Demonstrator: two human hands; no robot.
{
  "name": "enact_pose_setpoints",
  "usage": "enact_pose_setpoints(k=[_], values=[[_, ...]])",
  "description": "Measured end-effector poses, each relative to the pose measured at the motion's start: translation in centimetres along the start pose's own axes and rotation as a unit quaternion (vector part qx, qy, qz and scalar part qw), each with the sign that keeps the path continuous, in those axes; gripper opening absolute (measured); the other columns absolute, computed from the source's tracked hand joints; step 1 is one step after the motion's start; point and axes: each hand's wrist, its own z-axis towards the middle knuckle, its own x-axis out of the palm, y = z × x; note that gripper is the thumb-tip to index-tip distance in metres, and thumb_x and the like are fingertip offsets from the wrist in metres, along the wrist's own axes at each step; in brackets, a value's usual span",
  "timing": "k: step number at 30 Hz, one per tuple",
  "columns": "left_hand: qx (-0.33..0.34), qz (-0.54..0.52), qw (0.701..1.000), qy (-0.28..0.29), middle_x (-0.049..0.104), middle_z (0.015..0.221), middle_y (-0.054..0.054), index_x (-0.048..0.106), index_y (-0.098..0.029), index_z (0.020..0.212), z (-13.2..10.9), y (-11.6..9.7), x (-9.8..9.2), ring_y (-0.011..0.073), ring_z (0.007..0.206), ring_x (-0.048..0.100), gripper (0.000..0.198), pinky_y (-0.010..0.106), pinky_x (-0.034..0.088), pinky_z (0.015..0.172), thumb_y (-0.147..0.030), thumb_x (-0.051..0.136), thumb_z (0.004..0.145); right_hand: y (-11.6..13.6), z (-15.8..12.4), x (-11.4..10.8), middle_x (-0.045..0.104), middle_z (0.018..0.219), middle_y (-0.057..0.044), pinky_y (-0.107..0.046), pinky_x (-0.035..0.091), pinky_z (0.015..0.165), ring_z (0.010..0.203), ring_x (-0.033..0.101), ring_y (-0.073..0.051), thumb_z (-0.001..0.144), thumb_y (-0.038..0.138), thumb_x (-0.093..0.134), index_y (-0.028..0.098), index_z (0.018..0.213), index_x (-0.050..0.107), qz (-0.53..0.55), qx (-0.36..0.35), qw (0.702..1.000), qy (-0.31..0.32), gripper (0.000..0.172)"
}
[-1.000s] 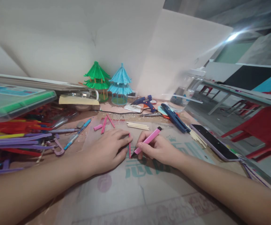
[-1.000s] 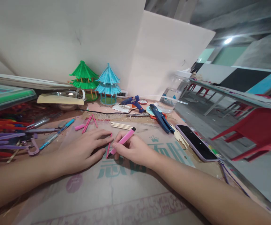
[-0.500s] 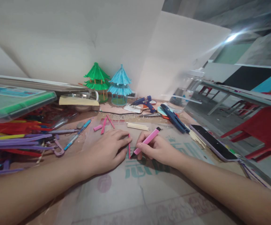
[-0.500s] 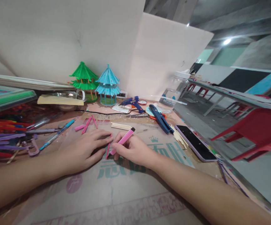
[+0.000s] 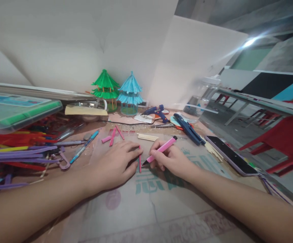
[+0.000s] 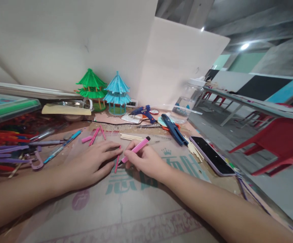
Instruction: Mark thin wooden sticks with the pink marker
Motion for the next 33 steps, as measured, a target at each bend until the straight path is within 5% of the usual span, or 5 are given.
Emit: enact_pose_setpoints(k=[8,13,20,26,33], values=[[-0.044,-0.015,0.999,0.012,0.055,0.136,0.012,0.048,-0.016,0.133,-0.4,-0.8,-1.4,0.0277,0.124,0.050,0.052,0.048,0.042,0.105,-0.016,0.047,0.082,-0.6,0.7,-0.3,0.060,0.059,0.002,-0.021,0.034,0.042,0.042,0.042,-0.009,0.087,0.048,0.052,0.020,0.085,0.053,-0.021,-0.065,0.995,-0.070,0.029],[-0.064,-0.042,0.996,0.048,0.048,0.143,0.017,0.041,-0.013,0.138,-0.4,-1.0,-1.9,0.0333,0.129,0.046,0.065,0.052,0.041,0.105,-0.035,0.062,0.080,-0.9,0.9,-0.4,0.063,0.066,0.001,-0.024,0.037,0.045,0.043,0.044,-0.010,0.090,0.052,0.048,0.022,0.097,0.054,-0.019,-0.123,0.988,-0.088,0.032],[-0.058,-0.031,0.998,0.017,0.055,0.135,0.015,0.048,-0.017,0.130,-0.3,-0.9,-1.7,0.0301,0.123,0.052,0.057,0.047,0.044,0.102,-0.035,0.065,0.079,-0.8,0.7,-0.2,0.065,0.070,0.000,-0.025,0.040,0.052,0.049,0.048,-0.012,0.093,0.043,0.046,0.022,0.096,0.051,-0.109,-0.150,0.980,-0.078,0.022],[-0.070,0.115,0.985,-0.109,0.053,0.136,0.017,0.049,-0.016,0.130,-0.3,2.8,-2.6,0.0322,0.128,0.046,0.051,0.055,0.030,0.111,-0.035,0.057,0.084,-0.9,0.6,0.1,0.063,0.069,-0.001,-0.026,0.042,0.054,0.055,0.054,-0.013,0.095,0.039,0.042,0.022,0.096,0.049,-0.125,-0.167,0.977,-0.044,0.019],[-0.101,0.156,0.978,-0.090,0.048,0.142,0.020,0.048,-0.013,0.133,-0.6,5.6,-1.4,0.0343,0.134,0.041,0.056,0.059,0.027,0.111,-0.045,0.052,0.088,-0.9,0.5,0.0,0.067,0.070,-0.002,-0.028,0.048,0.064,0.067,0.065,-0.016,0.093,0.031,0.043,0.022,0.094,0.051,-0.155,-0.186,0.969,-0.043,0.012]])
